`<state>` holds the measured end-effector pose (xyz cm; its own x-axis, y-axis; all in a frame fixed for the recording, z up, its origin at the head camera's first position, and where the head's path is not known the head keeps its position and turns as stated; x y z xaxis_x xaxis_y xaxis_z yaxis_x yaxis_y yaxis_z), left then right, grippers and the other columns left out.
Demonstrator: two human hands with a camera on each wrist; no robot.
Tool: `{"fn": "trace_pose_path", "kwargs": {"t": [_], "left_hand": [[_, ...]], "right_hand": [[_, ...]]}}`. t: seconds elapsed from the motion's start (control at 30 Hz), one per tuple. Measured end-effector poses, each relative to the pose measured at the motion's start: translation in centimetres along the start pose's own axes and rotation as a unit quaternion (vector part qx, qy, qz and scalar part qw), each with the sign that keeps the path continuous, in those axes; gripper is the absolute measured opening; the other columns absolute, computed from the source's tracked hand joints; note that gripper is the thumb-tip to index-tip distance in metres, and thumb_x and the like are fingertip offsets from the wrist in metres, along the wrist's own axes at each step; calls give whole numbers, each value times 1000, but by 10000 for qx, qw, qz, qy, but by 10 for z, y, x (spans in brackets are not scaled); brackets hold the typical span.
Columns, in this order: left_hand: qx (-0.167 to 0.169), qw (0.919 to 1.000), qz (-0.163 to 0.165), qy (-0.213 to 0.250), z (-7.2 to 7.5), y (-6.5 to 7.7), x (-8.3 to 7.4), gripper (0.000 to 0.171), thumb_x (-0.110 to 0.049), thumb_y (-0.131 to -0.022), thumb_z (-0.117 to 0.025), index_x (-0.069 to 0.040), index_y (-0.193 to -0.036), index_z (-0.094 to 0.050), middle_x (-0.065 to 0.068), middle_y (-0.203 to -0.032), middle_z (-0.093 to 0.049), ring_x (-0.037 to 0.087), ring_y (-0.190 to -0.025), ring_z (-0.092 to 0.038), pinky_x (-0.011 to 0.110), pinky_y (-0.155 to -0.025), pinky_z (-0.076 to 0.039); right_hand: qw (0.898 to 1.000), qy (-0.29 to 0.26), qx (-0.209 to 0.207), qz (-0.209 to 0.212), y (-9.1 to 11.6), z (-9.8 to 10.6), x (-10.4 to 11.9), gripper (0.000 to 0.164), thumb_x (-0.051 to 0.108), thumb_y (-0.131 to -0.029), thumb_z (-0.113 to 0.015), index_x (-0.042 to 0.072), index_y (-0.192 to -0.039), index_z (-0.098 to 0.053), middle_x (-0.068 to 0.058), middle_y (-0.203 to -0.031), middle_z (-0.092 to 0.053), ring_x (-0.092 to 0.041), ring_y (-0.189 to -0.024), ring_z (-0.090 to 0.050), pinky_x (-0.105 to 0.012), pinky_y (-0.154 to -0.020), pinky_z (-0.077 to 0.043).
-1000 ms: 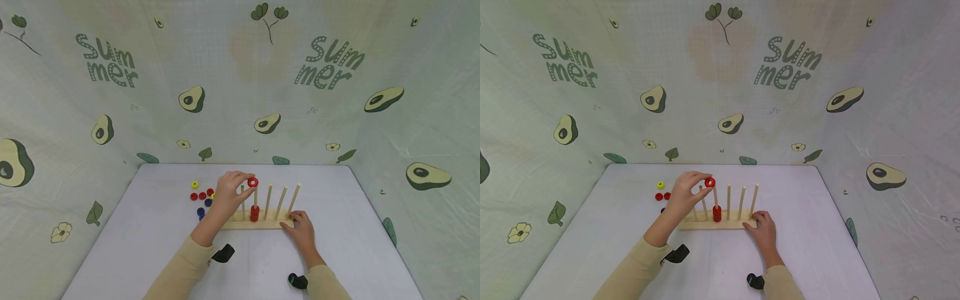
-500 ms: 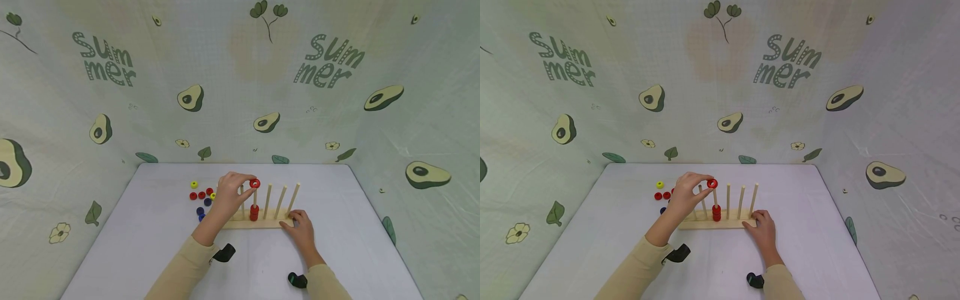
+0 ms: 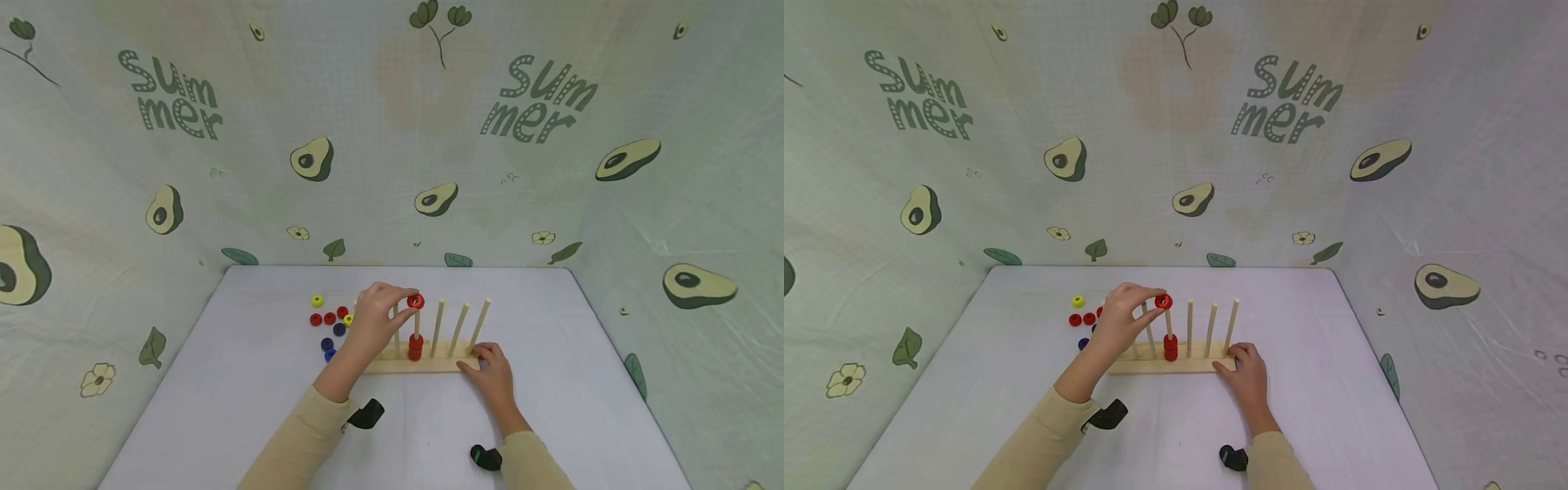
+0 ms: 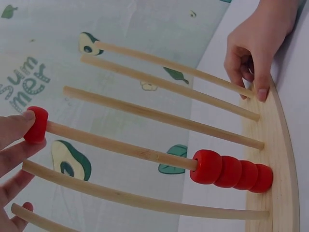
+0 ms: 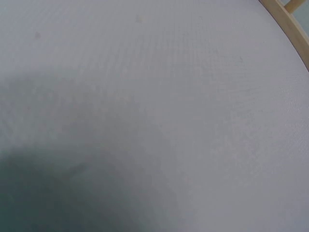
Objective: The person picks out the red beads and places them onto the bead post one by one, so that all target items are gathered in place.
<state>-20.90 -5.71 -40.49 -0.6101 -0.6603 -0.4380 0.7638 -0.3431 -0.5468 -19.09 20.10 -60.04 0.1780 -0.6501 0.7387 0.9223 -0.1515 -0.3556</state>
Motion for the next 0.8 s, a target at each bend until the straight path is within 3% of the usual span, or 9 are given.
{"fn": "trace_pose_path", "kwargs": {"t": [0.53,0.8], "left_hand": [[79,9997,184,-132,-1,-1,-1,30,-20,-85,-77,-13,-113,-72,0,-105,-72,20,-101,-62,42,-87,-47],[226,9989,309,266,-2,-1,-1,30,-15,-86,-75,-8,-115,-69,4,-105,-72,18,-95,-66,37,-86,-50]], "right_hand": [[9999,15,-88,79,1,0,1,40,15,-68,-90,-4,-98,-70,-13,-105,-58,-30,-92,-59,-46,-83,-48],[9999,58,-97,104,1,0,2,40,15,-69,-90,-4,-97,-70,-13,-104,-58,-30,-92,-59,-47,-83,-47]]}}
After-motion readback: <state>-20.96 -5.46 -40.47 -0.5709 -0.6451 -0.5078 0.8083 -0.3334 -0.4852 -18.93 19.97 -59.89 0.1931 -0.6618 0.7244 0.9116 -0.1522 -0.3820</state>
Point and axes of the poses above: each hand's wrist, its own y-axis away from the middle knuckle, its own z-axis out of the back of the hand, x = y × z, the point moved 1 cm from there along -y, towards the middle knuckle
